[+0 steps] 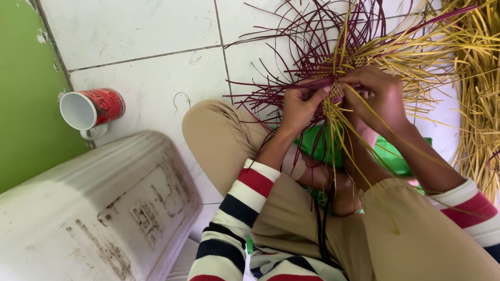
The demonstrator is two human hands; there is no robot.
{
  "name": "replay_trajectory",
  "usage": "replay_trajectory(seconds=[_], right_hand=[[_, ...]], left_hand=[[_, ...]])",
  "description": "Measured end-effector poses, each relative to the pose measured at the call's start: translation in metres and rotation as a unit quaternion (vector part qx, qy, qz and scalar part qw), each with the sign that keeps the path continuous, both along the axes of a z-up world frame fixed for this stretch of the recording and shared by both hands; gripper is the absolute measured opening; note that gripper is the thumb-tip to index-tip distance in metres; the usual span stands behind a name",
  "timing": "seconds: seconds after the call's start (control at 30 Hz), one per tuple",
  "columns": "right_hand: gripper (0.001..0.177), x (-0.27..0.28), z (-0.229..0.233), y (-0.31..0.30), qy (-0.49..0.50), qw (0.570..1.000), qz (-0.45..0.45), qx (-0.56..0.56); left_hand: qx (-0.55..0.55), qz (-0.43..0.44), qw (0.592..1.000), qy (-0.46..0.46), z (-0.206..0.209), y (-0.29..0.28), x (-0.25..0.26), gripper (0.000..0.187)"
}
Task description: Weaving colored dried grass fibers together by hand
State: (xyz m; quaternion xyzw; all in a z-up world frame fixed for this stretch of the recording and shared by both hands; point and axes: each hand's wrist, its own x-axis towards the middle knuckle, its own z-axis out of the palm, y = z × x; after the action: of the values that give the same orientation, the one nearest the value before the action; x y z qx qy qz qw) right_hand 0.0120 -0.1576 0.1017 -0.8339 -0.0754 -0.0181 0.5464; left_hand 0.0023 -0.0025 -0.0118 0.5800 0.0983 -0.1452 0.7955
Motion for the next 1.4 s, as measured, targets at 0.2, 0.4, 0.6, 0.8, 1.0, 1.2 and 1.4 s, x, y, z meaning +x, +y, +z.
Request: replay_trajectory(seconds=[0.2,0.4,0.6,0.8,1.0,1.2,1.4], right_hand=[[0.007,-0.014,-0.01,0.002,-0.105,0.977,0.101,-0.154],[0.012,-0.01,-0.011,-0.006,-0.087,0.973,0.132,-0.17],[0.011,-0.004,-0.004,-0.002,-0.1,0.96,0.161,-0.206],[0.014,0.006,-0.001,-0.004,-0.079,0.984,0.077,-0.143],[0.019,0.011,-0.003,0.001,-0.083,0.977,0.089,-0.175],[0.019,0.014,-0.007,-0.004,-0.08,0.974,0.119,-0.173],[0.019,0.014,-0.01,-0.002,0.015,0.996,0.036,-0.082]], left_hand=[[0.006,-0.015,1.0,-0.002,0.016,0.0,0.003,0.023],[0.023,-0.033,0.999,-0.005,0.027,-0.001,0.011,0.031],[0.041,0.002,0.999,0.004,0.032,-0.008,0.015,0.037],[0.01,0.006,1.0,0.021,0.024,-0.005,0.013,0.029],[-0.007,0.0,1.0,-0.013,0.017,-0.002,0.011,0.023],[-0.041,0.008,0.999,-0.024,-0.002,-0.007,0.007,0.024],[-0.063,-0.008,0.998,-0.015,0.004,-0.008,0.012,0.016]])
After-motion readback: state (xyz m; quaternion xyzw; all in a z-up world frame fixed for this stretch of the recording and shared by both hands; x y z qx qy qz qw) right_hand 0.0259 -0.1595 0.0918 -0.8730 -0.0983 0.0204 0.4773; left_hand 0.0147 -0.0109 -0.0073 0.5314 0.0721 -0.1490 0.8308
